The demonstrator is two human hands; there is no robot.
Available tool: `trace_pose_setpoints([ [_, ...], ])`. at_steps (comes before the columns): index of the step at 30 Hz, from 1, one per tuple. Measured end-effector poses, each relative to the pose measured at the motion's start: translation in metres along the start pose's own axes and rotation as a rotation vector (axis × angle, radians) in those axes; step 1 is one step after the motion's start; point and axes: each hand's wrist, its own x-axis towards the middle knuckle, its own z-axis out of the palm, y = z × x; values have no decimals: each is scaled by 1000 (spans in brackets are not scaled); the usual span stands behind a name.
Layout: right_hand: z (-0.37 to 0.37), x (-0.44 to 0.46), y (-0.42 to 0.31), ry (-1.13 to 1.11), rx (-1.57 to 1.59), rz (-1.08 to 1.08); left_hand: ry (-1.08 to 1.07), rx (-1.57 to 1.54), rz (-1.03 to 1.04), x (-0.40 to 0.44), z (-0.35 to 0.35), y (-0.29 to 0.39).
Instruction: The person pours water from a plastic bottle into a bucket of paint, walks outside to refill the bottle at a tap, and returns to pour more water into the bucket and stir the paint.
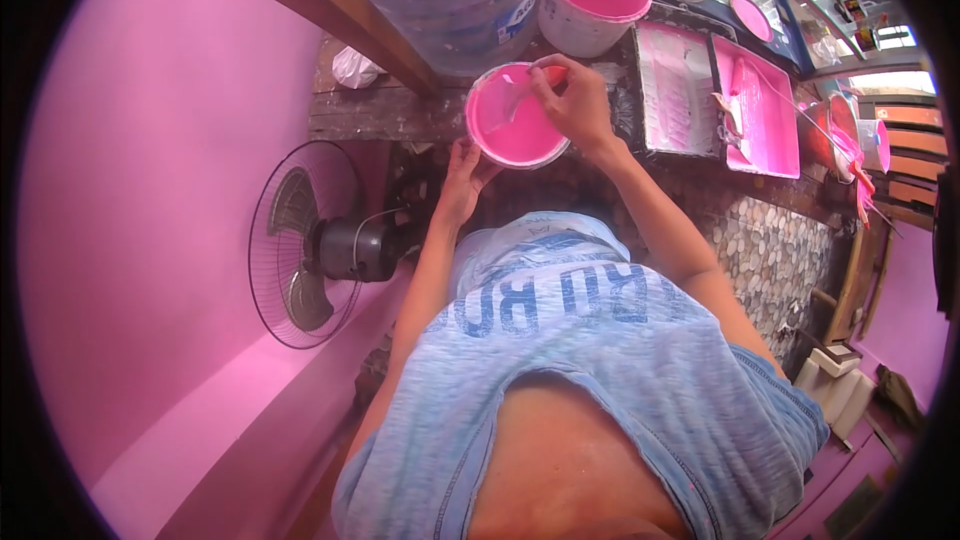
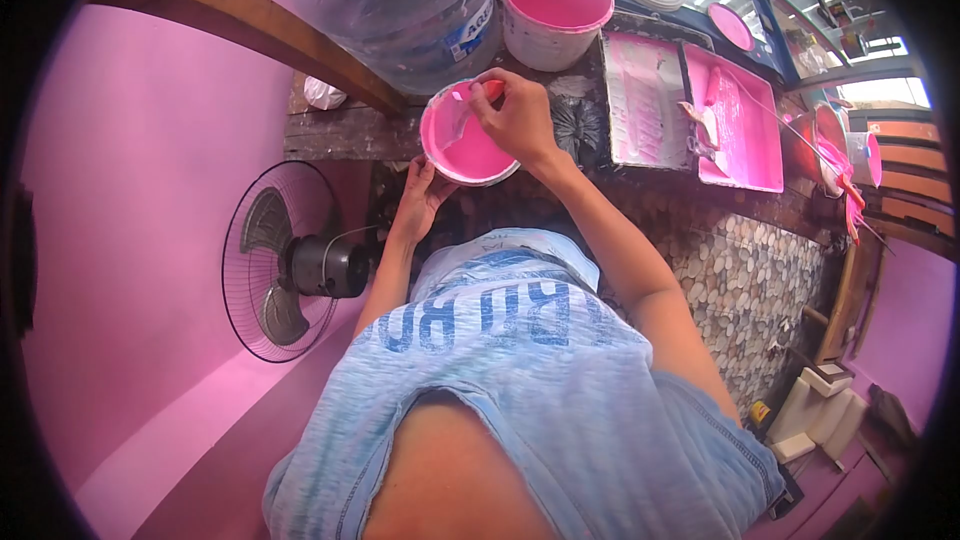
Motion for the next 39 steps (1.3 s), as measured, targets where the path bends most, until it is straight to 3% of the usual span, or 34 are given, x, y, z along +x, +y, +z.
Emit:
trace_pose_setpoints([
  [12,11,0,-6,58,28,53,-27,-34,0,-3,3,-1],
  [25,17,-10,4,-48,-76,-125,-11,-31,8,-4,5,-1],
  [34,0,-11,1,-609,-81,-416,-17,-32,-4,-2,3,0],
  [37,-21,-6,-4,-740,-134,-356,-12,-34,-5,-2,0,-3],
  [39,-22,-3,2,-711,-161,-345,-15,-28,-4,0,-2,-5],
])
